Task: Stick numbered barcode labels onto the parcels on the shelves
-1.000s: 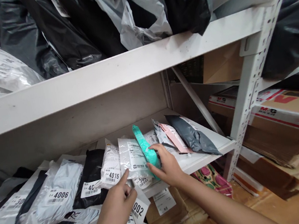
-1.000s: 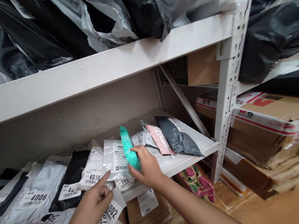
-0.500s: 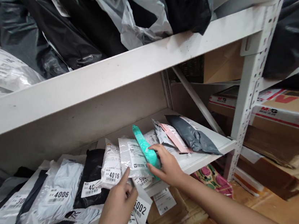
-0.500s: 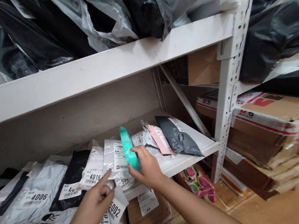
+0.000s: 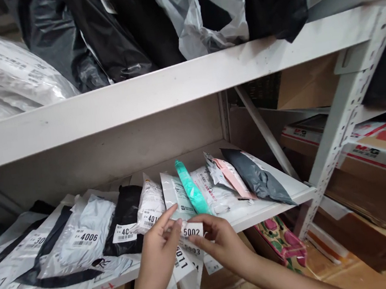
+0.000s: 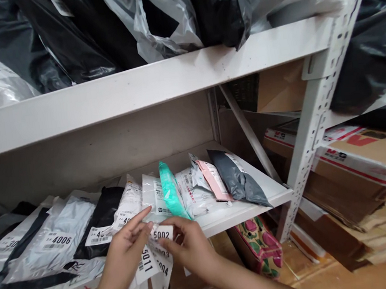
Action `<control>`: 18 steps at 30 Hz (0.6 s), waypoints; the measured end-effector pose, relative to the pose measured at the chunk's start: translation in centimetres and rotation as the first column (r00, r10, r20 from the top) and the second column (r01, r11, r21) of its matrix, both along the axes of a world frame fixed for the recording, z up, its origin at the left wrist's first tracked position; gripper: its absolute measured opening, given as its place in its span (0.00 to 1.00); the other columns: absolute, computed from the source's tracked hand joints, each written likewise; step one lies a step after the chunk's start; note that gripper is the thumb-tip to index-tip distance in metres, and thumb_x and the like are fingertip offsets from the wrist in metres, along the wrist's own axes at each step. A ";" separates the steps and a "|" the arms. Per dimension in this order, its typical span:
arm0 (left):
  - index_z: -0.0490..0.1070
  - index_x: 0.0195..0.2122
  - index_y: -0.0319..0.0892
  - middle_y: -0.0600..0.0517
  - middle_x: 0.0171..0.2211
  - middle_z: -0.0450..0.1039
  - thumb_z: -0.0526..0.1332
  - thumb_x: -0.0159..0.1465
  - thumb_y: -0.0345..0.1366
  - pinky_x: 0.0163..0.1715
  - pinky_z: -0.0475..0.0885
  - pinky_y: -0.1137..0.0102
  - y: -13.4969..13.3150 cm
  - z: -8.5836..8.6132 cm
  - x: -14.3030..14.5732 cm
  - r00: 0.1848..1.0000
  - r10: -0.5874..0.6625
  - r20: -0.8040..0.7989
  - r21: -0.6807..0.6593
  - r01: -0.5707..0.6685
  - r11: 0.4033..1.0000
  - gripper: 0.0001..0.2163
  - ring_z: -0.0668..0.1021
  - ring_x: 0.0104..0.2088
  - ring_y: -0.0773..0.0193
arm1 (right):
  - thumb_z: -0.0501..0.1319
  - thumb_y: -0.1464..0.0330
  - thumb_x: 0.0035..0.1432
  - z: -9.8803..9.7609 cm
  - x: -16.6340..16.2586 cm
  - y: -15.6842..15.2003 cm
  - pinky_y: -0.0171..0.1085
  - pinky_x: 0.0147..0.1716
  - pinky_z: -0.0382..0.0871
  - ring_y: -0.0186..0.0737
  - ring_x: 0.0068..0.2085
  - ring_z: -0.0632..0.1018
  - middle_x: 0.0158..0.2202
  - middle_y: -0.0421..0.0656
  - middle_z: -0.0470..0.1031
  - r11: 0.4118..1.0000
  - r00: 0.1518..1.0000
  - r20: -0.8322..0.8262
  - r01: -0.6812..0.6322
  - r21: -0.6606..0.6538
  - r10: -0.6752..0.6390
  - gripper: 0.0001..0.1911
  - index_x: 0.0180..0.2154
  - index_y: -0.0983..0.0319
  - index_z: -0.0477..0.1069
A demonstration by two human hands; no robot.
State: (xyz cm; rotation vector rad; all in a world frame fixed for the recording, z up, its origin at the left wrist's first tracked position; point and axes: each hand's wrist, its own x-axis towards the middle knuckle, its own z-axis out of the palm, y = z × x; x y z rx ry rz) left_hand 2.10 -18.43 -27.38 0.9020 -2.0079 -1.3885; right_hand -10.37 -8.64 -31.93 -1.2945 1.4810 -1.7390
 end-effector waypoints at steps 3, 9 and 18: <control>0.71 0.50 0.38 0.53 0.30 0.65 0.65 0.48 0.51 0.21 0.56 0.74 -0.1 0.2 -0.1 1.000 -0.010 0.026 0.052 0.009 0.999 0.31 0.62 0.23 0.72 | 0.65 0.52 0.48 -0.2 -0.5 -0.8 0.33 0.27 0.63 0.31 0.26 0.68 0.25 0.40 0.70 0.992 0.962 0.254 -0.116 0.045 0.101 0.21 0.33 0.65 0.72; 0.74 0.40 0.38 0.54 0.28 0.62 0.65 0.48 0.49 0.22 0.57 0.75 -0.6 -0.5 -0.1 0.999 -0.028 0.023 0.054 0.027 0.998 0.23 0.62 0.23 0.72 | 0.65 0.46 0.44 0.3 -0.9 -0.8 0.30 0.19 0.55 0.26 0.20 0.61 0.18 0.34 0.61 0.982 0.899 0.417 -0.178 0.069 0.134 0.28 0.28 0.66 0.70; 0.70 0.28 0.37 0.56 0.27 0.65 0.67 0.44 0.48 0.20 0.55 0.76 0.2 0.0 -0.2 1.000 -0.010 -0.030 0.063 0.011 0.998 0.19 0.60 0.19 0.76 | 0.69 0.55 0.44 0.4 -1.0 -0.8 0.30 0.24 0.57 0.27 0.24 0.65 0.22 0.35 0.67 0.989 0.873 0.465 -0.128 -0.078 0.150 0.20 0.28 0.64 0.70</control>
